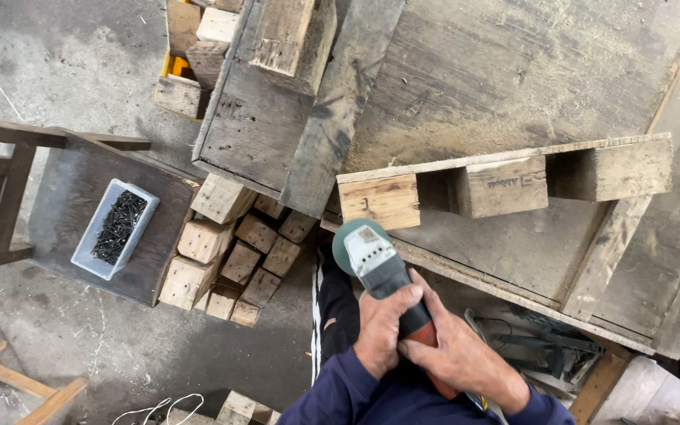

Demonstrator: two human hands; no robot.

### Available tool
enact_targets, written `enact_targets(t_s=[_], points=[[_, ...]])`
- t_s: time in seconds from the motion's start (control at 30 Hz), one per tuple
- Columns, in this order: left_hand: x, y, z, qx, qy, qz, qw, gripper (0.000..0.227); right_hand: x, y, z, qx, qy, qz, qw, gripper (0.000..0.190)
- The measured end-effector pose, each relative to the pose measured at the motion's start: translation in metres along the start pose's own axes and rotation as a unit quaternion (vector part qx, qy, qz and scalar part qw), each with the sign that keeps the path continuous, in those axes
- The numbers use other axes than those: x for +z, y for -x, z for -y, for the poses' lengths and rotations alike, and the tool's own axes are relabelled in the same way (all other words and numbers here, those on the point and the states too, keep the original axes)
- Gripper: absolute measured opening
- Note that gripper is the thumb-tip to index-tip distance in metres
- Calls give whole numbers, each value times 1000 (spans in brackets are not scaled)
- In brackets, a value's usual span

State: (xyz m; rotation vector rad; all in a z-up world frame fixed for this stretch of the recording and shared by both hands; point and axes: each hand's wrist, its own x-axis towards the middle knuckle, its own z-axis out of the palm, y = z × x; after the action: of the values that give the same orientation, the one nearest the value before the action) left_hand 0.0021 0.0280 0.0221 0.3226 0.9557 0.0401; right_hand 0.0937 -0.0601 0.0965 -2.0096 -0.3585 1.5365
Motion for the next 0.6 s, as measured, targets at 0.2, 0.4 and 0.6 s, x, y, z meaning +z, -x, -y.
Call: enact_targets(t_s=[0.2,0.4,0.6], points=[[9,-14,14,-4,-14,26,1000,28,-12,3,-10,123,10,-24,992,114],[29,-11,43,-33,0,53,998,31,-22,26,-38,110,-6,-68,992,116],[49,-37,68,-24,-11,115,993,28,-42,28,-60,78,-13,-134,988,113]])
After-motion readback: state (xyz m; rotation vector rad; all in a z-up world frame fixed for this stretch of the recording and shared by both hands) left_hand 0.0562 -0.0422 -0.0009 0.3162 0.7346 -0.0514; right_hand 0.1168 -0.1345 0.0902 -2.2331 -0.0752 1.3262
